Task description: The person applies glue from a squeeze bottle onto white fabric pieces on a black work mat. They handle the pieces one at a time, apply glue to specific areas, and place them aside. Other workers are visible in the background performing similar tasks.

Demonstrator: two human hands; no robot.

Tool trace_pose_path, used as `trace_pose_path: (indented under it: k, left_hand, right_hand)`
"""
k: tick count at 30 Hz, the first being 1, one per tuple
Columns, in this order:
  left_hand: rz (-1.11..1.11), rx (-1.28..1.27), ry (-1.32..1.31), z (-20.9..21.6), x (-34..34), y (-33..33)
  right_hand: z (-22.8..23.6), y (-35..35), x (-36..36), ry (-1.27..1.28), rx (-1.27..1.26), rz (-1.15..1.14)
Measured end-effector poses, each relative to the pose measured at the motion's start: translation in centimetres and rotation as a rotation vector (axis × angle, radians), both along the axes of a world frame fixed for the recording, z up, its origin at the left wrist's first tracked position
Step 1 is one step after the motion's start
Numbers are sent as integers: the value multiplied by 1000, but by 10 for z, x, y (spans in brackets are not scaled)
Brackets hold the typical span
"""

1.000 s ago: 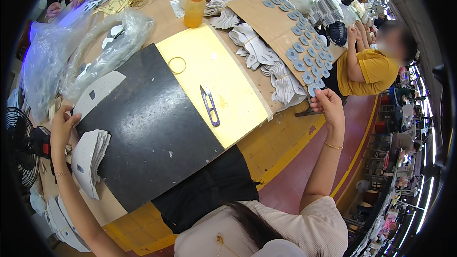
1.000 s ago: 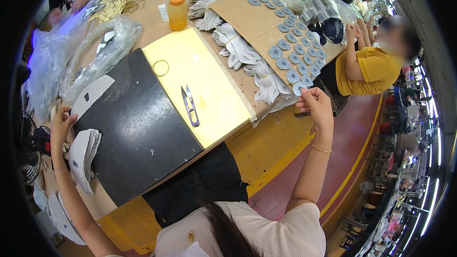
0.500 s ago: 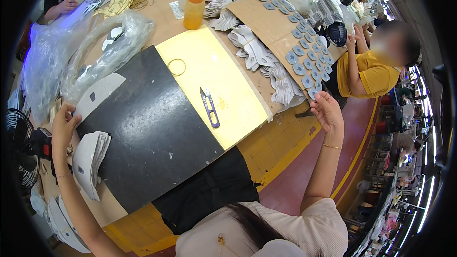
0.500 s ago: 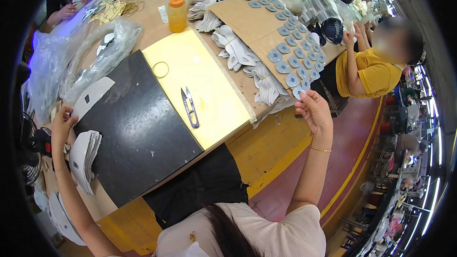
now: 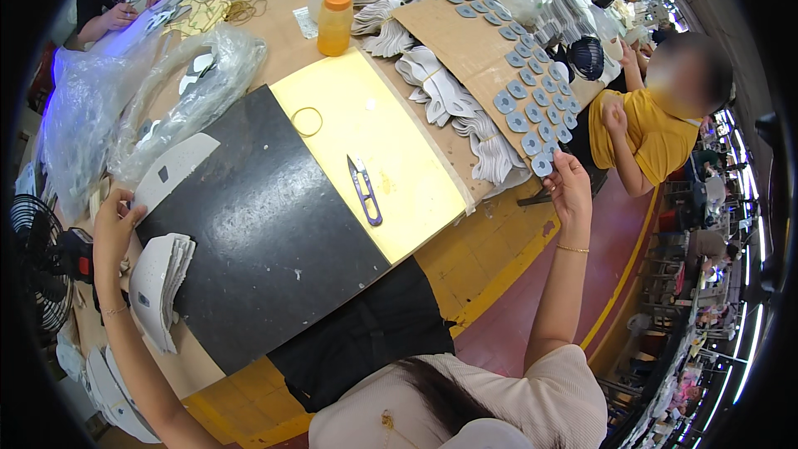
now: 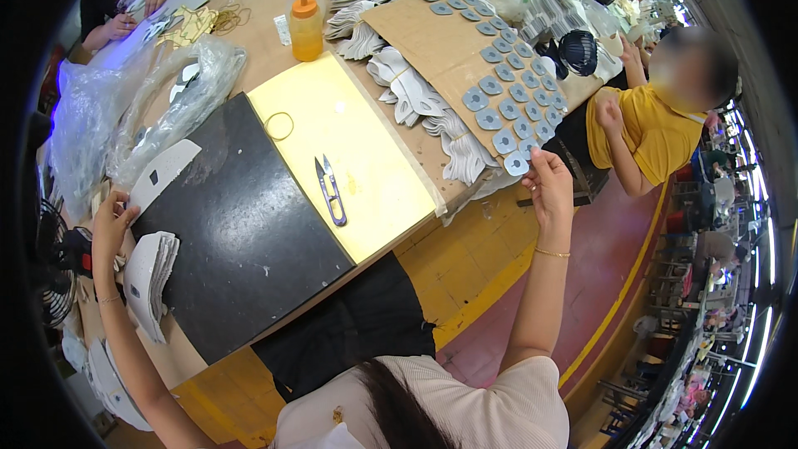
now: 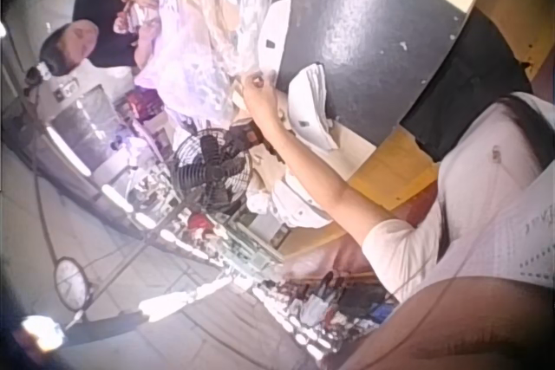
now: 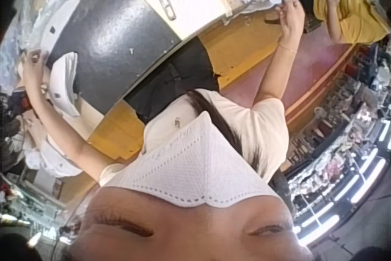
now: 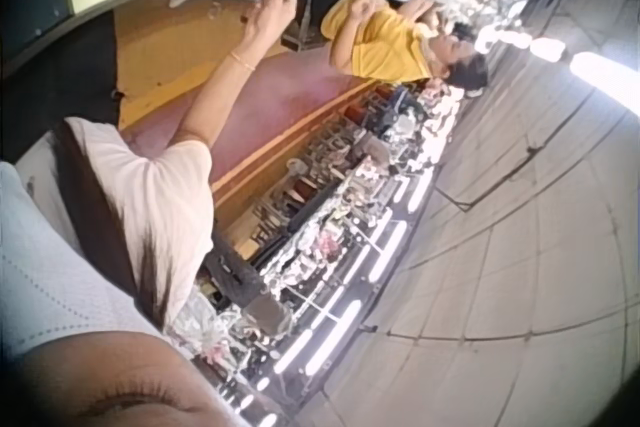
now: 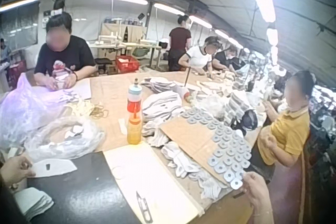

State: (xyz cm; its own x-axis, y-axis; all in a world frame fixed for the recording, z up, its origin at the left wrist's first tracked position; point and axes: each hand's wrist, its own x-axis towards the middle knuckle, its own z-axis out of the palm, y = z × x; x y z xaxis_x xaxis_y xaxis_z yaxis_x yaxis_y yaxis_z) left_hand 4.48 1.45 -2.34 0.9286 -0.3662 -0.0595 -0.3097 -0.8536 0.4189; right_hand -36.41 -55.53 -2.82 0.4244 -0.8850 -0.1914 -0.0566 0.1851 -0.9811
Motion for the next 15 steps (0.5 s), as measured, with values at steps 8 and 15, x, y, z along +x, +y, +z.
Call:
trace_pose_path:
  k: [8,15]
  left_hand:
    - [10,-19,19,5,-3,1]
    - [-65,-13,-120,-1,-6,3]
  right_hand:
    - [-30,-17,-1,-121,-454,-156]
    - [-2,2,6,-259,-292,-199]
